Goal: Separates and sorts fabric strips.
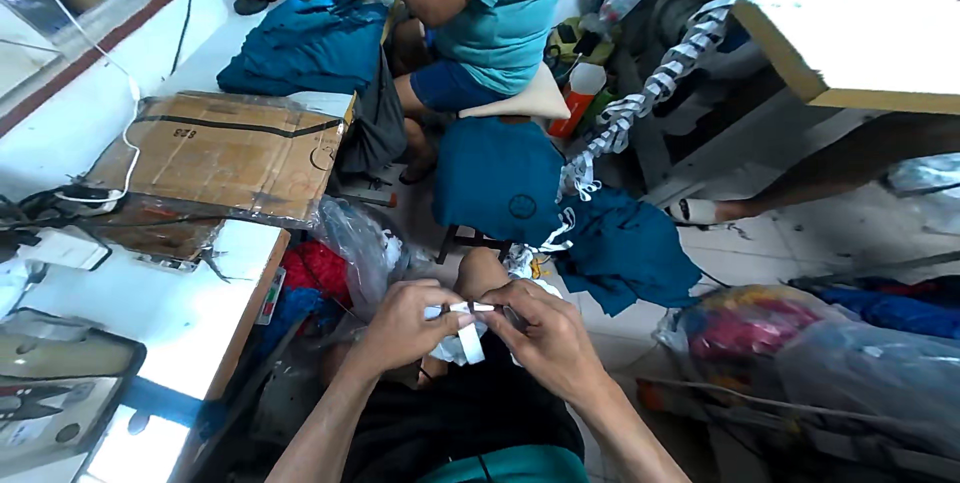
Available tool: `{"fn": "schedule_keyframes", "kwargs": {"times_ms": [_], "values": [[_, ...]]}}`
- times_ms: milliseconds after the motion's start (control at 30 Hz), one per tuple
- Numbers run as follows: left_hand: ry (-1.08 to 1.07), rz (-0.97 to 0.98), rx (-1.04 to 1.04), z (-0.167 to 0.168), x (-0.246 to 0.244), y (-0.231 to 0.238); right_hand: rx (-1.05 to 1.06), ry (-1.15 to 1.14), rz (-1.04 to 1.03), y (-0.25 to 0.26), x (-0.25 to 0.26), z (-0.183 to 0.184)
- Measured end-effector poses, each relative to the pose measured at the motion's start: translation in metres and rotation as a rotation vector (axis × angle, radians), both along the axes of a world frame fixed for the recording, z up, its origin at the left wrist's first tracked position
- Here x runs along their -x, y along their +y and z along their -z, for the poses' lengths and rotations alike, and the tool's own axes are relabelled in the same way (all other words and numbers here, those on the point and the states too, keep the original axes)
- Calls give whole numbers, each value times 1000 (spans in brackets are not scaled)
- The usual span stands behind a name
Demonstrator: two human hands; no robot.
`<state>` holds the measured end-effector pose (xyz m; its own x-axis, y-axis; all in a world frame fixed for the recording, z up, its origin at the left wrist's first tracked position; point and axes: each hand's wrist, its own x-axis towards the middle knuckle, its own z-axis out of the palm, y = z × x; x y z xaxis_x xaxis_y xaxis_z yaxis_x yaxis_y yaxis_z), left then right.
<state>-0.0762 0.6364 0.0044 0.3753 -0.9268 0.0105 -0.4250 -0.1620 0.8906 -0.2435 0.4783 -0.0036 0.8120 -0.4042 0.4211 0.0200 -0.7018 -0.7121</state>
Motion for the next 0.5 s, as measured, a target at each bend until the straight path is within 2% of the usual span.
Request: {"fn": "schedule_keyframes", "kwargs": {"times_ms": [67, 200, 267, 333, 400, 500], "values": [[-39, -15, 2, 2, 0, 3, -57, 43, -36, -2, 3, 3], [44, -29, 51, 0, -7, 11, -304, 292, -175, -16, 9, 25], [92, 10, -28, 5, -10, 14, -275, 289, -127, -15, 8, 34], [243, 49, -125, 14, -12, 18, -198, 245, -75, -10, 8, 30], [365, 83, -136, 20, -9, 16, -93, 192, -57, -7, 7, 24], [266, 66, -163, 13, 6, 2, -27, 152, -74, -1, 3, 16]]}}
